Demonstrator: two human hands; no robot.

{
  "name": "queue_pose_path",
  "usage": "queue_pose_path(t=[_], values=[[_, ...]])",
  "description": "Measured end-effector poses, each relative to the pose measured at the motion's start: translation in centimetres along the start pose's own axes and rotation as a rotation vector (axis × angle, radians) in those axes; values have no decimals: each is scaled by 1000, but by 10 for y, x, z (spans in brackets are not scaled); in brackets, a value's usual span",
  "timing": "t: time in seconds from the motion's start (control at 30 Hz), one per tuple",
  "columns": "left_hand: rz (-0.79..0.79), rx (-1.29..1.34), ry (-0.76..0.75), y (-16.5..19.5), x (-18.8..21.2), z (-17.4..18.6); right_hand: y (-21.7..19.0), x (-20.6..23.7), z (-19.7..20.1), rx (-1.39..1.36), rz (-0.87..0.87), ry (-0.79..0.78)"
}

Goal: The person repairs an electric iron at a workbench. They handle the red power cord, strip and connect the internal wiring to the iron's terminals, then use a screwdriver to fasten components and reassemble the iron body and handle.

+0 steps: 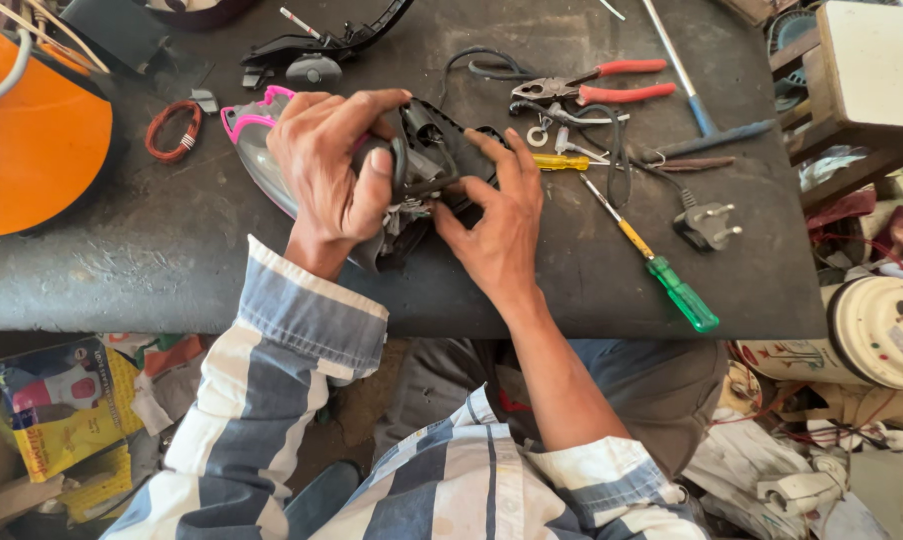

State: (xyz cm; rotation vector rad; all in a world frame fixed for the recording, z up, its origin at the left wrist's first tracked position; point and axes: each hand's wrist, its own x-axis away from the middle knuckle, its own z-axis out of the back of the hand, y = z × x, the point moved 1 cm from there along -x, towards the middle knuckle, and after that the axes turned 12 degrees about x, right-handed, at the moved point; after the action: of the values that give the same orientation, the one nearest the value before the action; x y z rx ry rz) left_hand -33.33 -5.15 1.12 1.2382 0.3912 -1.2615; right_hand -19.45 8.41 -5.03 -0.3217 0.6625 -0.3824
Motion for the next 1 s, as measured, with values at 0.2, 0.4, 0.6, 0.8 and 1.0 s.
queue_pose_path(t=[0.2,0.4,0.6,0.8,1.0], values=[[30,-12,16,-5,0,-3,4,5,11,-29,48,-40],[1,-36,9,-2,0,-3,7,19,24,72,146,-26],[-13,-108,-4,-2,1,-2,15,31,36,118,171,-32],[-14,-177,7,-14,-1,-3,25,39,46,116,170,-103],[-26,-183,-5,-23,-9,0,44,27,46,149,191,-141]])
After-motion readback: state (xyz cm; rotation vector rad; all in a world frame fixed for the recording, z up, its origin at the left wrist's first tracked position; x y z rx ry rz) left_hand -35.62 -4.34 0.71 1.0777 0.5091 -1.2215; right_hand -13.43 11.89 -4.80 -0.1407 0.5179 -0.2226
